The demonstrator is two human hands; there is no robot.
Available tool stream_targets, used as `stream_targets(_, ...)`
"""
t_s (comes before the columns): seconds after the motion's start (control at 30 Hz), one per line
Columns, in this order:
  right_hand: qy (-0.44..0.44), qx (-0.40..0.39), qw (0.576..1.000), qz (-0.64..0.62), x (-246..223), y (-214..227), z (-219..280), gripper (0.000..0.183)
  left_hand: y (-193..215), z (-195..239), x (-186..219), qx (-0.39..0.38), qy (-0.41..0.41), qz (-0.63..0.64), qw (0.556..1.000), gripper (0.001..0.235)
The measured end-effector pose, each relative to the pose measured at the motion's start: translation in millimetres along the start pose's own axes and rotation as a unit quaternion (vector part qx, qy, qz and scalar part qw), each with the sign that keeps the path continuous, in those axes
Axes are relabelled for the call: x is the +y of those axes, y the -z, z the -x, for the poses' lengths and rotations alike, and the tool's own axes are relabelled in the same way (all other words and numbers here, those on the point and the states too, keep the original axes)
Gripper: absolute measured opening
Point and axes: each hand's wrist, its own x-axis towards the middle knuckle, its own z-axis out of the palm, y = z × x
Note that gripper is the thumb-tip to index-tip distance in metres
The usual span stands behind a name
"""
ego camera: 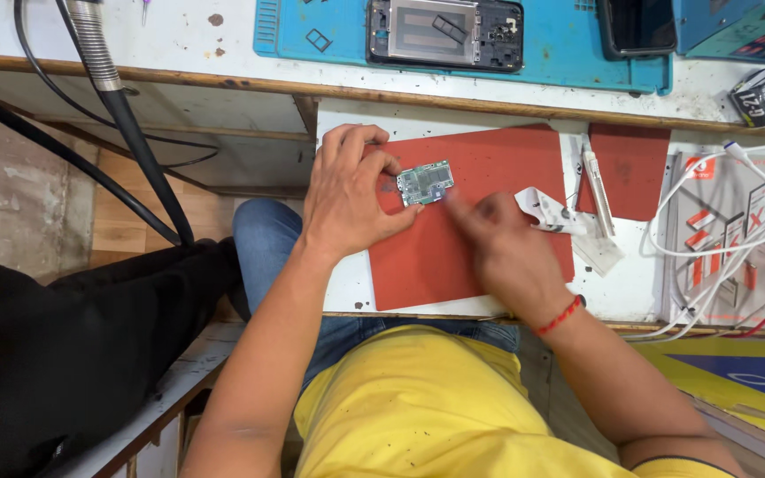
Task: The person uses a hot air gun to heat a small circuit board placed on a red mat, then switches to a toothbrush to scrub the board's surface. The work occurs at a cluttered electronics repair bench with tools and disassembled devices visible.
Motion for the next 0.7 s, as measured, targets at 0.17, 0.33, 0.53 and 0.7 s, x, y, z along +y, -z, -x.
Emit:
stream_targets(0.17,-0.009,0.029,0.999,-0.021,-2,-3,5,0.063,-3,0,-3,-0.009,-0.003,0.007,1.0,0.044)
stream_targets(0.33,0.01,0.006,1.0,0.001,-8,-2,-1,0.06,-1,1,-5,-0.012,0.004,0.005,1.0,0.044)
stream_targets(0.53,-0.018,-0.027,0.999,0.013,-13,3,-4,0.066,-1,2,-5,-0.015,0.011,0.009,1.0,0.041)
stream_targets(0.7,0.016,-0.056,0.998,0.01,-12,4,-7,0.07,-1,0,-7,-0.005,0.009,0.011,1.0,0.041)
